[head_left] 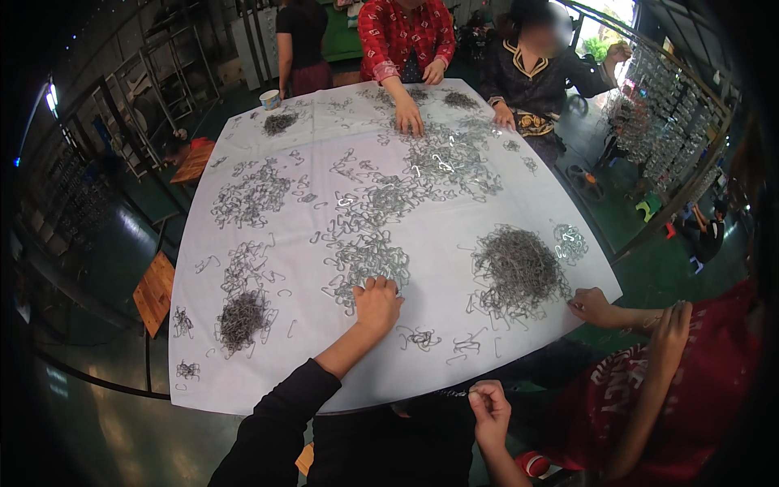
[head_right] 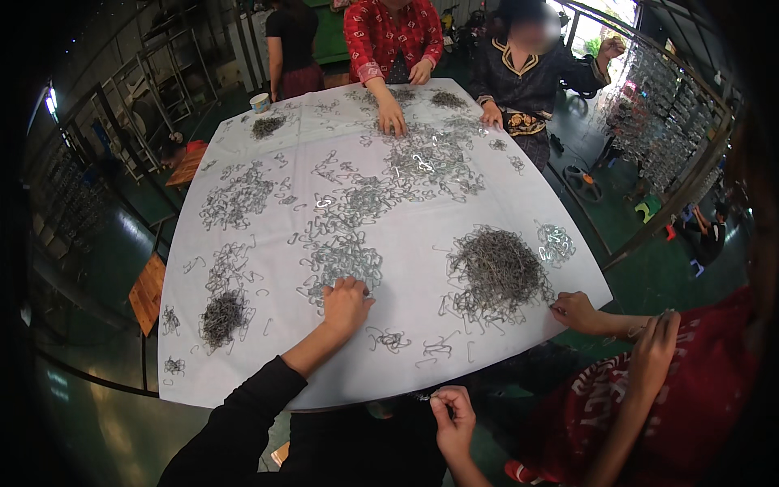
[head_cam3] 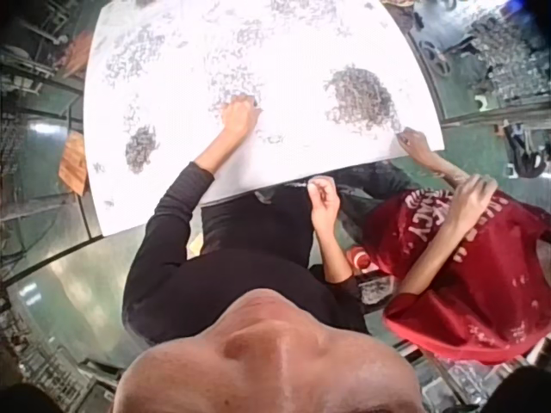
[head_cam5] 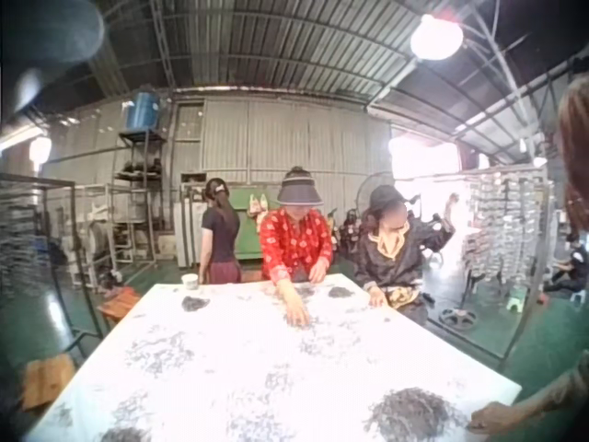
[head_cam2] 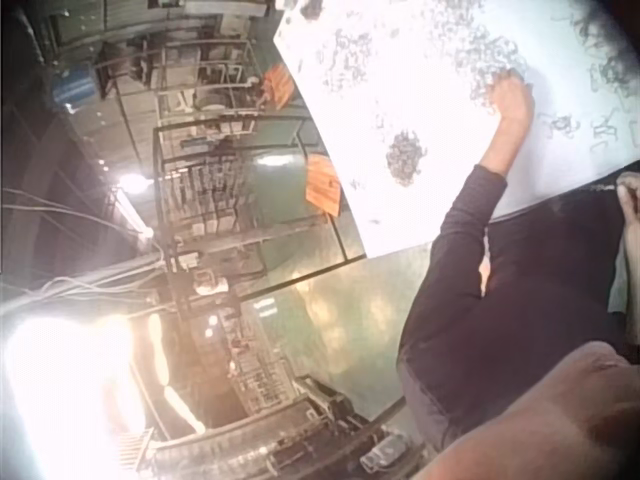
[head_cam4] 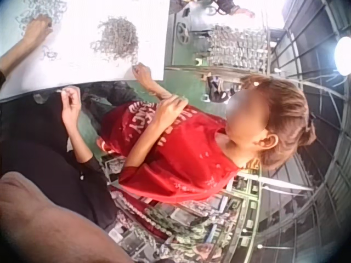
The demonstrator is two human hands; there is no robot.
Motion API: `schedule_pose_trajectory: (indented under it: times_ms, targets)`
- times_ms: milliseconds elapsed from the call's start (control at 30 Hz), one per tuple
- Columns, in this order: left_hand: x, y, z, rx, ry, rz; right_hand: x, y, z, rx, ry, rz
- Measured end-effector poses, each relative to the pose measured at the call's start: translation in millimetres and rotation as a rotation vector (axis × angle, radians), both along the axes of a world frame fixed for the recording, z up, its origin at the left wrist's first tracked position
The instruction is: The person joins small metal hooks into a chain by hand at a table and hangs the completed chain on a rack.
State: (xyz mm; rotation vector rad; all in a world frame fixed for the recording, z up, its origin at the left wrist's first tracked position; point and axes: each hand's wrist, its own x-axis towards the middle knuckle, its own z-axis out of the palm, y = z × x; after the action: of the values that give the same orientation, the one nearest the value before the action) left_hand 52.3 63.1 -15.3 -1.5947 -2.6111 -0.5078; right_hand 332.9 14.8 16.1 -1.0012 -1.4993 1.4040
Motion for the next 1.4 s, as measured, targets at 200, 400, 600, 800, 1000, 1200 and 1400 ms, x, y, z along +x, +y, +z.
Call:
schedule_pose_trajectory:
  times_ms: [200, 400, 600, 800, 1000, 1200, 1400]
  targets:
    - [-11, 1, 2, 0.033, -0.125, -0.142, 0, 0, -1, 0.019, 0.023, -0.010]
    - [10, -9, 15, 0.340, -0.573, -0.186, 0, -1, -2, 0.046, -0.022, -0.029]
    - [95, -52, 53, 0.338, -1.592, -0.266, -7, 2, 5, 0.126, -0.177, -0.009]
    - [127, -67, 40, 0.313, -1.537, -0.282, -12, 7, 10, 0.203, -0.242, -0.027]
    - [130, -70, 43, 0.402, -1.381, -0.270, -12, 4, 10, 0.233, -0.242, -0.024]
    - [133, -76, 42, 0.491, -1.302, -0.405, -14, 3, 7, 0.166, -0.259, -0.002]
    - [128, -87, 38, 0.472, -1.310, -0.387, 1, 32, 3, 0.099, -0.269, 0.136]
